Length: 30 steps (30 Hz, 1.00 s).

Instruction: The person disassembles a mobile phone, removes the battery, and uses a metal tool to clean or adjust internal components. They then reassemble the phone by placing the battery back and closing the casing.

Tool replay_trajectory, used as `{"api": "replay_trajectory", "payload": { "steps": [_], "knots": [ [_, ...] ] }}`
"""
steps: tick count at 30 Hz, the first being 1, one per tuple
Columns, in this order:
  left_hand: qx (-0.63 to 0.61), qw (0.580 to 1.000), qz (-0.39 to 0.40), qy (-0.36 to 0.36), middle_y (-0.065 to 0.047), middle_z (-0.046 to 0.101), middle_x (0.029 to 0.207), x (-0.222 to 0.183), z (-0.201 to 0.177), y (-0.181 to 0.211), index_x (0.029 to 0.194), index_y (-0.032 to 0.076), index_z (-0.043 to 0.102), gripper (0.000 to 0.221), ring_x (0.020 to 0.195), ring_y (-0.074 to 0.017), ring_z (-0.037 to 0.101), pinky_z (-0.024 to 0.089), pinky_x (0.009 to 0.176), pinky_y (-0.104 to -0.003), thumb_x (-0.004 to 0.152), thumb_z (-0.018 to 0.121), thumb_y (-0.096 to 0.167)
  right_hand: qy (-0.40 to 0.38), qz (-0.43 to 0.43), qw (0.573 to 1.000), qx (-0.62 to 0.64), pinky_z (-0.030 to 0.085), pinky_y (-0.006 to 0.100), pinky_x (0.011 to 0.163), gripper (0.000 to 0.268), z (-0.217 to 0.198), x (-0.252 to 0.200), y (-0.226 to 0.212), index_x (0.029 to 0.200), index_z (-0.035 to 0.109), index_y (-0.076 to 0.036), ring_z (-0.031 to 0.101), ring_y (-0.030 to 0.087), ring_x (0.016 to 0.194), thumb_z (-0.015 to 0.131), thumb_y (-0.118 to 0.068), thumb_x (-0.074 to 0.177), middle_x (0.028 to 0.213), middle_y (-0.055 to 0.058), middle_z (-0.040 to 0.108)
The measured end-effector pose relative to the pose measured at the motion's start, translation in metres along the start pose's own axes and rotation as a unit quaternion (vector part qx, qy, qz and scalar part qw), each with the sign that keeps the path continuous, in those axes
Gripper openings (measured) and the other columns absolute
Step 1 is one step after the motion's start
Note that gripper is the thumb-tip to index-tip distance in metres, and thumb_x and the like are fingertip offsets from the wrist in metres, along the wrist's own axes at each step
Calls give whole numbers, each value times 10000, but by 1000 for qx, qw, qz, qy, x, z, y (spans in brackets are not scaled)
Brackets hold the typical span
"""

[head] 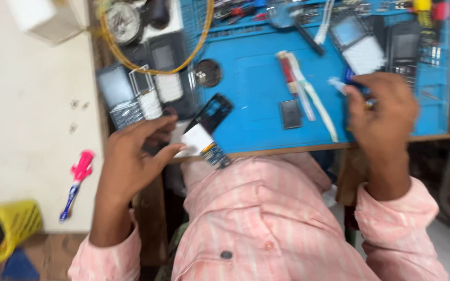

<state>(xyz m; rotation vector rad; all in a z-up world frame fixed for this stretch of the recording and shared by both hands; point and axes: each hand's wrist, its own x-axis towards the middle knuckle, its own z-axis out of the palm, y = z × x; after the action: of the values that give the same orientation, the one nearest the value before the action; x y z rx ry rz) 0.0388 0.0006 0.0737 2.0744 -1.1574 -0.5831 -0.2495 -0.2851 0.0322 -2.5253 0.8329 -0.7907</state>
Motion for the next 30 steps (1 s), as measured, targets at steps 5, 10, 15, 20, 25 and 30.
{"api": "replay_trajectory", "payload": {
  "steps": [5,10,15,20,25,30],
  "knots": [
    [-9,998,-61,9,-126,759,968,-9,8,-15,1214,35,710,460,792,-194,760,594,645,-309,802,872,162,-72,-87,994,4,533,374,741,207,28,-20,-57,1053,712,-73,681,271,903,861,-175,953,1029,74,709],
    [-56,994,-78,47,-108,745,930,-14,23,-24,1222,22,684,420,739,-172,750,592,604,-284,844,833,129,-232,-184,953,69,523,369,644,403,69,-29,-111,1001,709,-130,679,232,801,859,-414,758,949,38,685],
    [-87,990,-89,66,-104,738,921,-18,29,-31,1231,37,678,404,721,-197,742,590,611,-305,858,799,137,-292,-209,932,37,514,391,649,633,91,-18,-131,968,634,-77,632,261,775,863,-568,641,918,84,623],
    [-2,990,69,124,-133,725,1111,-5,39,-30,1204,56,699,312,998,-328,672,528,893,-408,916,774,149,-266,-204,942,31,516,391,664,523,99,-22,-135,1005,635,-81,640,256,795,877,-434,705,906,60,637],
    [8,992,88,93,-134,711,1089,20,46,-19,1196,66,704,304,1005,-350,631,511,885,-430,908,759,146,-250,-160,954,51,534,384,714,478,96,-24,-133,1035,647,-98,665,263,849,893,-334,700,961,59,677],
    [10,996,43,79,-159,688,1006,32,52,-18,1202,52,687,390,958,-355,650,523,801,-448,836,766,160,-278,-32,943,178,576,326,686,471,90,-18,-118,1081,623,-37,693,225,810,881,-200,723,1033,115,689]
  ]
}}
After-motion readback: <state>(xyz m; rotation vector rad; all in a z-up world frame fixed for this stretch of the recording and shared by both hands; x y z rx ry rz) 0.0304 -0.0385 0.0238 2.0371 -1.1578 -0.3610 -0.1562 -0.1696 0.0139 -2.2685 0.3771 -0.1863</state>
